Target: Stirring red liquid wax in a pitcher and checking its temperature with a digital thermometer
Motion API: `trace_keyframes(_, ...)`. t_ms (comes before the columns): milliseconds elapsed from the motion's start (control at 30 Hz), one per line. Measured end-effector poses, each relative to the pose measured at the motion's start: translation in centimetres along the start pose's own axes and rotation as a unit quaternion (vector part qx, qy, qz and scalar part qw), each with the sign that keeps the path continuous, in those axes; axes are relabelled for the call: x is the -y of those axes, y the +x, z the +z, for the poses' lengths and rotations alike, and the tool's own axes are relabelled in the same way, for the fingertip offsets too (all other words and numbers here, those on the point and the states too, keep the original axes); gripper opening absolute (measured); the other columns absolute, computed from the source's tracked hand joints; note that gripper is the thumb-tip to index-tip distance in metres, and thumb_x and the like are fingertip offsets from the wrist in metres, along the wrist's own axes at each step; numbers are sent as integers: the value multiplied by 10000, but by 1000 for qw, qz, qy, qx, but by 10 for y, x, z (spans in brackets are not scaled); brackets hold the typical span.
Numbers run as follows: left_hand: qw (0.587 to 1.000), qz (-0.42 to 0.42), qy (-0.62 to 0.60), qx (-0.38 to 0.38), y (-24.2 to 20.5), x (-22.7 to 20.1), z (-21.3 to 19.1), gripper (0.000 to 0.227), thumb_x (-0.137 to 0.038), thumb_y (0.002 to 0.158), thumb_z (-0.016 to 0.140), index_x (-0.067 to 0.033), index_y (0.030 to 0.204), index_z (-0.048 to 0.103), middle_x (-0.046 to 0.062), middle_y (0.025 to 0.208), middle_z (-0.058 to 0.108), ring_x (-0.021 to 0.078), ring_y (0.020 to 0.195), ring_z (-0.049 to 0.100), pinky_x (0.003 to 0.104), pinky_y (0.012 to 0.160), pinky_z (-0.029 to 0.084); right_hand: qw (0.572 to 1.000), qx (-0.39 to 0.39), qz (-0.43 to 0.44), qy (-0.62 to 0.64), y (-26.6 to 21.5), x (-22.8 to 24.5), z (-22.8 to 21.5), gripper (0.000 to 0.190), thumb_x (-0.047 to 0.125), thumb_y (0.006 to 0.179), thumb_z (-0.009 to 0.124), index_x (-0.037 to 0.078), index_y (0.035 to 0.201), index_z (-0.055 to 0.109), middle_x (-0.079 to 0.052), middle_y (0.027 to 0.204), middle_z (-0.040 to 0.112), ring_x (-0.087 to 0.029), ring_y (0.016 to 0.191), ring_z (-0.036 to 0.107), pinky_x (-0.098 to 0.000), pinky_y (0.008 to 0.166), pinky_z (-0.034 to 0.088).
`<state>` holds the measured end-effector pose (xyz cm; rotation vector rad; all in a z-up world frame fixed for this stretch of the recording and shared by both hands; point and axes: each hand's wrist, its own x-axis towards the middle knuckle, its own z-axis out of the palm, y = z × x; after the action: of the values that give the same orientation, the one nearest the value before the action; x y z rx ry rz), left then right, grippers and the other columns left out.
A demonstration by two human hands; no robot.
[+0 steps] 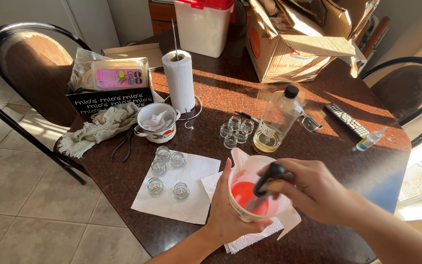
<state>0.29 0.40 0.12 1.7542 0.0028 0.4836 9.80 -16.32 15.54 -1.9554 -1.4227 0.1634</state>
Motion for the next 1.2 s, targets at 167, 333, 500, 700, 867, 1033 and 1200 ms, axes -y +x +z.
trace_keyframes(167, 1000, 14, 24, -13, 0, 1, 2, 1461, -494, 503, 935, -25, 1607, 100, 216, 1600, 390, 327, 1480, 434, 432, 1159, 375, 996, -42, -36, -63, 12, -13, 2, 273, 272, 1013, 519, 49, 1126, 629, -58, 904, 732, -148, 625, 764, -281, 602, 596)
trace_keyframes(333, 999, 40, 17, -27, 1, -1, 2, 1453, -476, 497, 936, -27, 1603, 108, 221, 1502, 530, 315, 1398, 543, 420, 1142, 402, 988, -22, 33, -147, -2, -12, -19, 284, 309, 1032, 499, 127, 846, 614, -4, 683, 625, -195, 550, 611, -325, 583, 489)
trace_keyframes(500, 999, -23, 35, -1, -1, 5, 3, 1473, -490, 481, 939, -33, 1609, 110, 196, 1589, 388, 301, 1469, 422, 408, 1163, 360, 1000, -1, 5, 7, 2, 1, -1, 284, 314, 994, 553, 71, 1035, 695, -10, 756, 754, -104, 589, 733, -253, 586, 579)
trace_keyframes(700, 1000, -6, -2, 2, 0, 1, 1, 1468, -491, 494, 924, -56, 1612, 79, 207, 1577, 423, 330, 1458, 485, 446, 1140, 408, 992, -41, -5, -115, 9, -16, -8, 236, 273, 1018, 507, 88, 1049, 651, -25, 797, 716, -137, 630, 774, -291, 575, 566)
trace_keyframes(867, 999, -11, 38, 2, -2, 6, 4, 1492, -541, 464, 926, -45, 1609, 109, 196, 1613, 367, 326, 1488, 396, 445, 1166, 360, 992, 21, 80, -95, -8, -5, -27, 282, 360, 1001, 520, 162, 890, 688, 26, 716, 718, -120, 583, 737, -279, 578, 573)
trace_keyframes(1033, 999, -36, -16, 18, -6, 4, 6, 1504, -445, 427, 950, -78, 1612, 100, 138, 1485, 534, 230, 1385, 549, 365, 1141, 399, 999, 41, -6, -20, 2, 11, -9, 311, 345, 1025, 494, 118, 1023, 707, -5, 797, 695, -190, 641, 667, -306, 612, 530)
trace_keyframes(1200, 998, 40, -50, -14, -5, 8, 8, 1438, -491, 513, 934, -70, 1613, 109, 179, 1546, 473, 254, 1430, 508, 389, 1173, 386, 995, -5, -31, -94, 17, 4, -16, 275, 279, 1043, 437, 101, 1027, 646, -12, 905, 744, -213, 665, 661, -323, 658, 540)
